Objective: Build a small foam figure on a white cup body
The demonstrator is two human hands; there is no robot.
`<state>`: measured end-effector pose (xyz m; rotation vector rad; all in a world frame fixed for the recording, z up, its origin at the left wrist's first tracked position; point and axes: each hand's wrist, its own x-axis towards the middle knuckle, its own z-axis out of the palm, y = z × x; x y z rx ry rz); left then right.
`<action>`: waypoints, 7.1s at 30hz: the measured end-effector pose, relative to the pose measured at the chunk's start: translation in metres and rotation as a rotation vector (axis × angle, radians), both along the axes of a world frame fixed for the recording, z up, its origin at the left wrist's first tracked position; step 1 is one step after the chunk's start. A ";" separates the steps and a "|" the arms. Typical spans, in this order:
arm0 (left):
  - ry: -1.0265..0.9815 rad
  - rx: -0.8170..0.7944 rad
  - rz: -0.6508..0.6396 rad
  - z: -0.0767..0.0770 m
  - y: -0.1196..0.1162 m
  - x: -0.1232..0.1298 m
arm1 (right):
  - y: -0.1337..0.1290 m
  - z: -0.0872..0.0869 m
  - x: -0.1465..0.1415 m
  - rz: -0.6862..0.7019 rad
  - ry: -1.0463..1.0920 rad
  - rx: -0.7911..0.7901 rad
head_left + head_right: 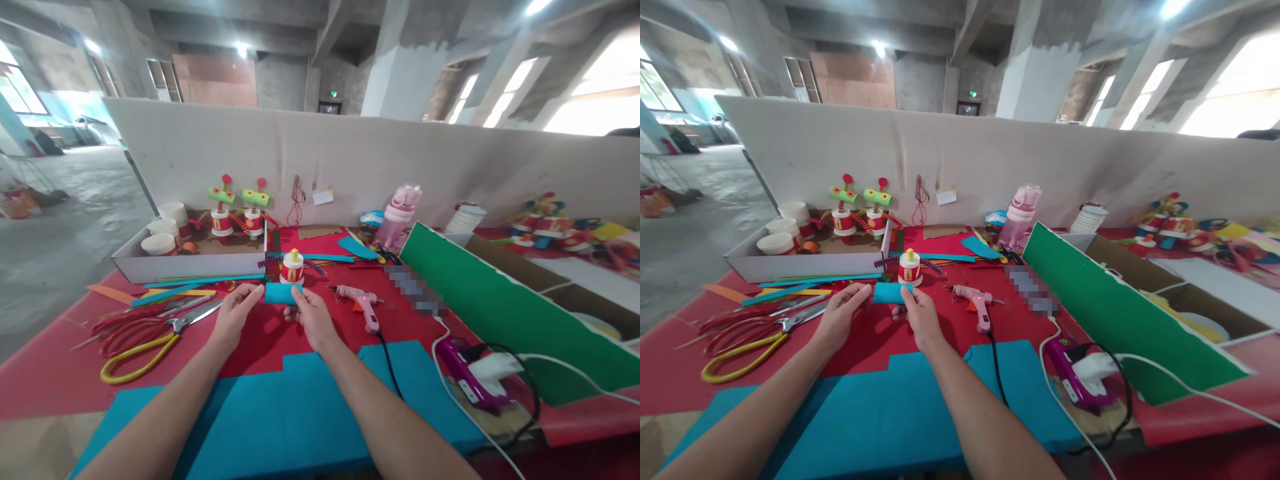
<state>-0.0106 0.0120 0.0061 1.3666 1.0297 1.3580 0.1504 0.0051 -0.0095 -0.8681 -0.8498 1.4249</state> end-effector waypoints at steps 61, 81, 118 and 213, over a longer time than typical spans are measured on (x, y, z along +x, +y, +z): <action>0.148 -0.011 -0.021 -0.006 0.001 0.003 | -0.001 0.007 0.015 0.122 -0.270 -0.116; 0.125 -0.064 -0.041 -0.004 0.000 0.004 | 0.000 0.005 0.014 0.122 -0.266 -0.107; 0.175 -0.052 -0.068 -0.011 0.003 0.004 | 0.000 -0.002 0.010 0.071 -0.390 -0.034; -0.070 0.046 -0.106 0.014 0.007 -0.021 | 0.009 0.008 0.030 -0.122 -0.234 0.059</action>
